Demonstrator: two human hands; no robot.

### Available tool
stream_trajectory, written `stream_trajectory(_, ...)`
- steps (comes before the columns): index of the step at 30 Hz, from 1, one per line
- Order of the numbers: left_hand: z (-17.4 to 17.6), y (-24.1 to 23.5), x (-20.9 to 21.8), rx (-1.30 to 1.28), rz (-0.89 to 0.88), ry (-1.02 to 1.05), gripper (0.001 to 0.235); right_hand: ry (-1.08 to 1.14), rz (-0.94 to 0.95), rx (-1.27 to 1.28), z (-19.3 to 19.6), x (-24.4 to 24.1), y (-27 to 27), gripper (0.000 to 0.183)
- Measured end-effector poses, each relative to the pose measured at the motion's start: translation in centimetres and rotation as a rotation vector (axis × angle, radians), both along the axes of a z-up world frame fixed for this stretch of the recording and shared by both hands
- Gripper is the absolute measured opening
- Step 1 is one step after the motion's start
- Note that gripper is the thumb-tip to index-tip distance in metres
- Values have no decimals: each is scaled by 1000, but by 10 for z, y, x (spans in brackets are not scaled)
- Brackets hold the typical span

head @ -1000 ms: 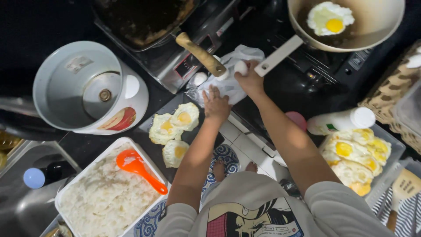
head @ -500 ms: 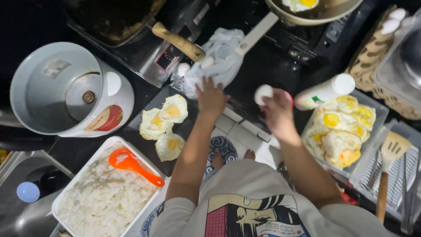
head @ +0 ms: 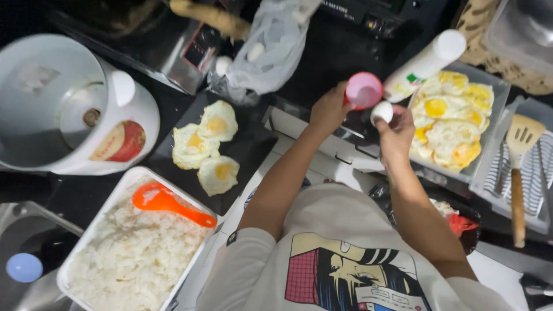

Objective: Cracking eggs into a pan, frying them, and transferring them to a tray alongside rice.

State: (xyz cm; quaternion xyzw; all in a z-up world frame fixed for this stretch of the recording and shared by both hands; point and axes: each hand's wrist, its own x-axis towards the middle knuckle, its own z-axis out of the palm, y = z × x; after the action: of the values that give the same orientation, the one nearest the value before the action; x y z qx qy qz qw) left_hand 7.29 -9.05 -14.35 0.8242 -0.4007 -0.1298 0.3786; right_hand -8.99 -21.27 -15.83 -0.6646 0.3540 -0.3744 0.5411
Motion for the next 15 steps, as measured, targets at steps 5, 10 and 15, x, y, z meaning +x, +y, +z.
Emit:
stream_trajectory(5, -29, -5, -7, -110, 102, -34, 48, -127, 48, -174, -14, 13, 6, 45)
stream_trajectory(10, -36, 10, -4, -164, 275, -151, 38, -45, 135, -414, 9, 19, 35, 38)
stream_trajectory(15, -42, 22, 15, -177, 338, -197, 35, 125, 163, -749, -17, 38, 16, 37)
